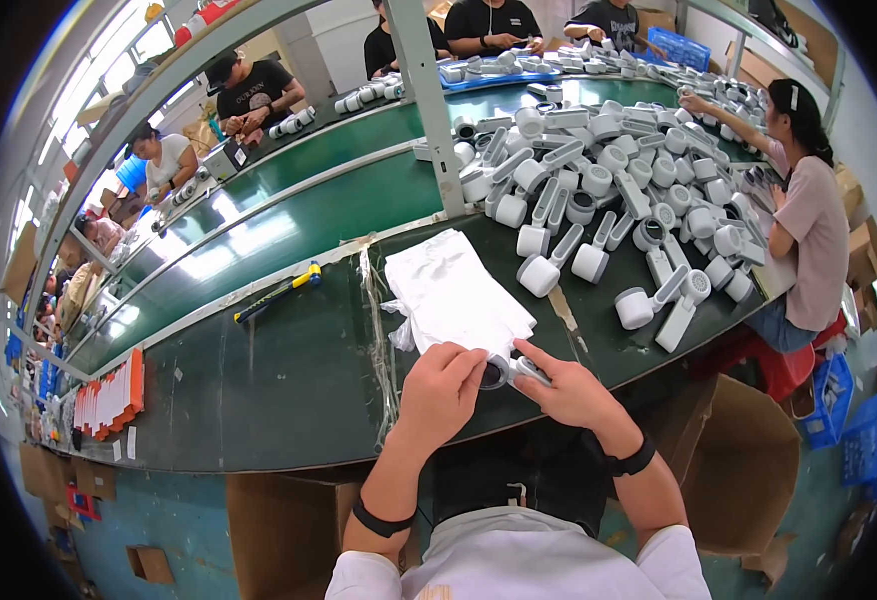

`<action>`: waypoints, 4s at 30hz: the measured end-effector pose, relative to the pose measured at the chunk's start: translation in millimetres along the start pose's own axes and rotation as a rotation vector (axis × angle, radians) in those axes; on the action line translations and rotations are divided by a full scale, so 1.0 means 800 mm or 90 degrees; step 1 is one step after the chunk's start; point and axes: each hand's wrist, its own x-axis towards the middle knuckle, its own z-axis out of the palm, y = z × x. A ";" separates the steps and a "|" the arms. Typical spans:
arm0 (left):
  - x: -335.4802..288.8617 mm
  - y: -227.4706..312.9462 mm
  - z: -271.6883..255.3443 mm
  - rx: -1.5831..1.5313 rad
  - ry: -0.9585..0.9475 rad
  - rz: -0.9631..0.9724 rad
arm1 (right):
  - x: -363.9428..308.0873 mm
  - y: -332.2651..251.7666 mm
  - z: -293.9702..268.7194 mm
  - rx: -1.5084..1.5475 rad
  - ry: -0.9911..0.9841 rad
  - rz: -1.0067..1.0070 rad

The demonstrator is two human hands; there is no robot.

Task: The person picks up a fan from a pile, slides it into a plastic bag, and places the bagged fan onto the table before eventually placing them into a cardboard box.

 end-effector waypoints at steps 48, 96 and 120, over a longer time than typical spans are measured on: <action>-0.011 -0.022 0.047 -0.276 0.091 -0.048 | -0.003 0.002 0.019 0.662 -0.044 0.055; -0.040 -0.011 0.024 -0.836 0.149 -0.596 | 0.018 -0.009 0.074 0.095 0.471 -0.337; -0.144 -0.171 -0.177 0.456 0.226 -0.712 | 0.028 0.159 -0.177 -0.757 0.314 0.041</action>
